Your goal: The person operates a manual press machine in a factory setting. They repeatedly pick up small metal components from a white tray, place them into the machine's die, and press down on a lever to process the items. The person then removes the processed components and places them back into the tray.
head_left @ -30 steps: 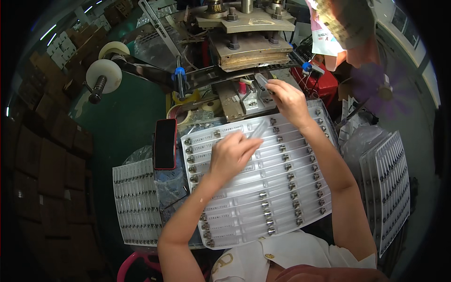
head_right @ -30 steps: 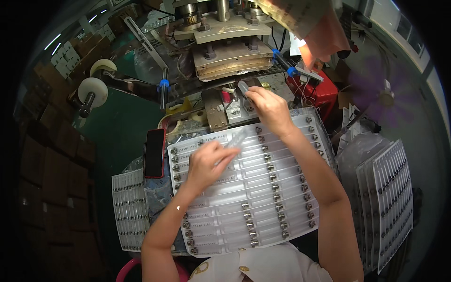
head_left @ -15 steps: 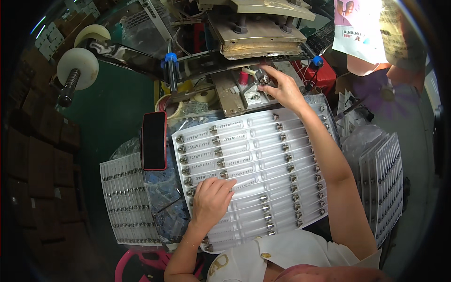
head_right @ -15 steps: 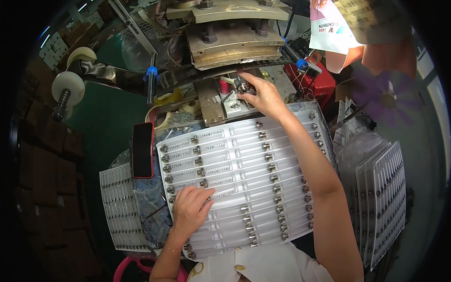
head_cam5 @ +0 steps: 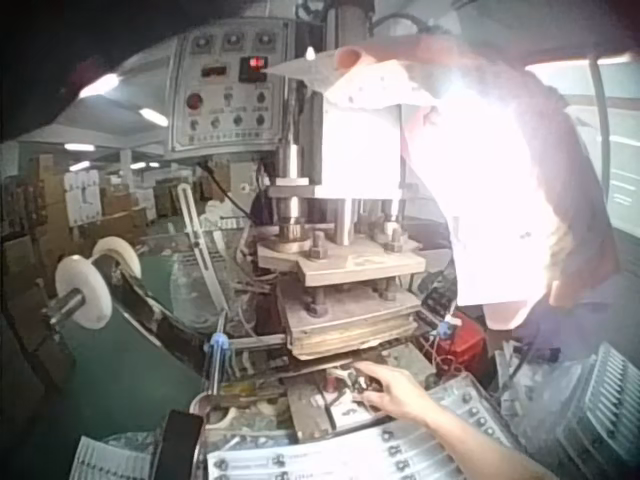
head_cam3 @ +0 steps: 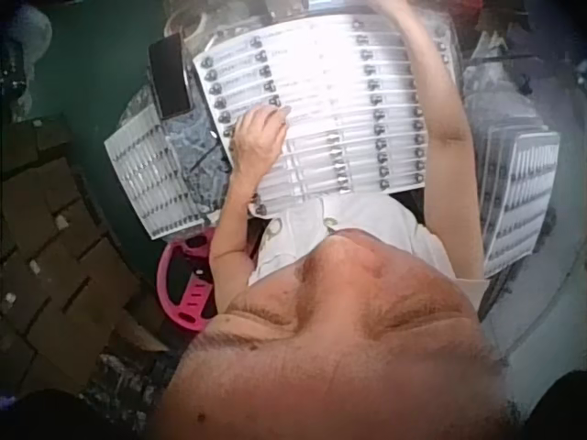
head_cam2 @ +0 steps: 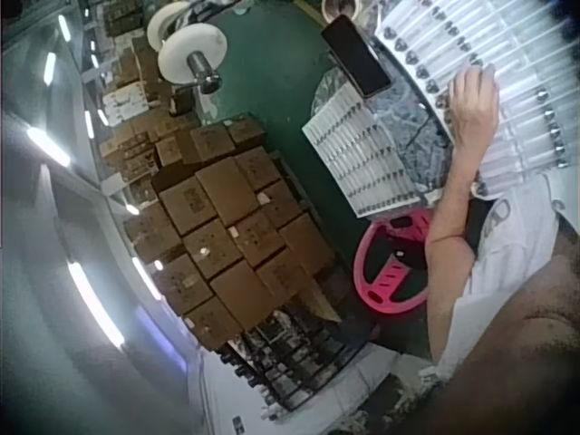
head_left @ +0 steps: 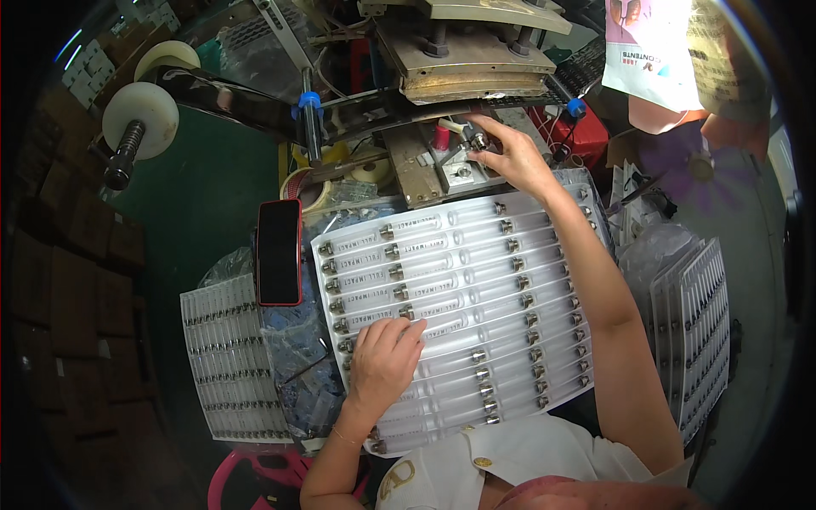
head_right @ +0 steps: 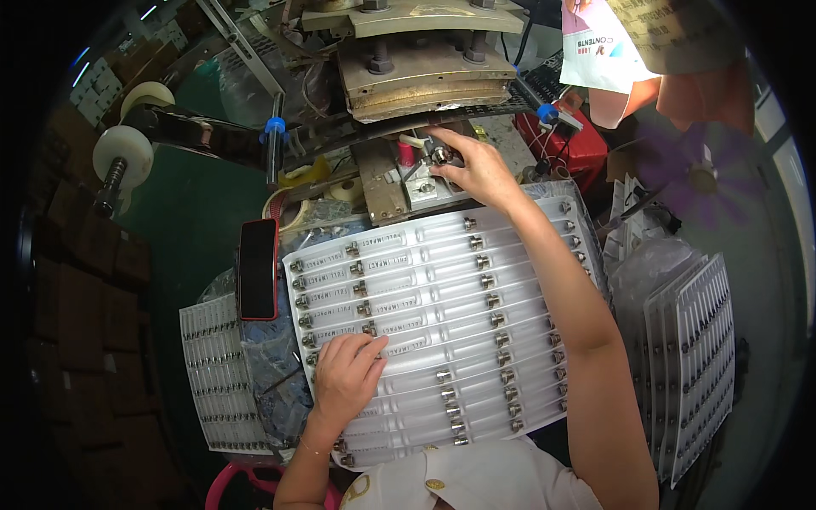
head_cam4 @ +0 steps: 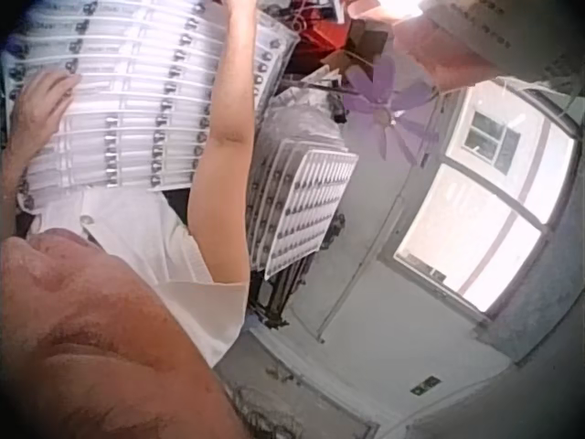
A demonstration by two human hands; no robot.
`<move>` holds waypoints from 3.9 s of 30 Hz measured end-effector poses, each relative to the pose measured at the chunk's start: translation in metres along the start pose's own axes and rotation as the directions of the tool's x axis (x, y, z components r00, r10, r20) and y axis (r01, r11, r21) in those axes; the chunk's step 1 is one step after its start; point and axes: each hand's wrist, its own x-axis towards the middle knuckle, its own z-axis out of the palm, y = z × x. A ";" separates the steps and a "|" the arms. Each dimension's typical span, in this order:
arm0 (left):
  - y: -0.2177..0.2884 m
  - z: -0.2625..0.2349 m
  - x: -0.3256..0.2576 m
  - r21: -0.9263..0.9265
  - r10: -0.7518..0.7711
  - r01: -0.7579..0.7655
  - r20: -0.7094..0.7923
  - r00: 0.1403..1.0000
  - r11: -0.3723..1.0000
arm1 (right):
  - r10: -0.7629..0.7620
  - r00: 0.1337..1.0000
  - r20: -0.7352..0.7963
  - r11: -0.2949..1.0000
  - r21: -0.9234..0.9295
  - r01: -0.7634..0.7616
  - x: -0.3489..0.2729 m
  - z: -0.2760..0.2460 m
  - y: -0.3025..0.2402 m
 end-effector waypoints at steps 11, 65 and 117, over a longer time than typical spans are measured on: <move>0.000 0.001 -0.001 -0.007 -0.003 0.003 0.002 1.000 1.000 | 0.022 1.000 0.023 1.000 -0.002 -0.022 0.000 -0.002 -0.004; -0.005 -0.042 0.014 -0.807 -0.373 0.407 0.252 0.893 0.428 | 0.190 0.952 0.241 0.716 0.629 -0.303 -0.170 -0.051 -0.064; 0.026 0.001 -0.021 -0.043 -0.065 0.069 0.075 0.995 0.997 | 0.127 0.987 0.098 0.991 0.029 -0.131 0.002 -0.009 -0.012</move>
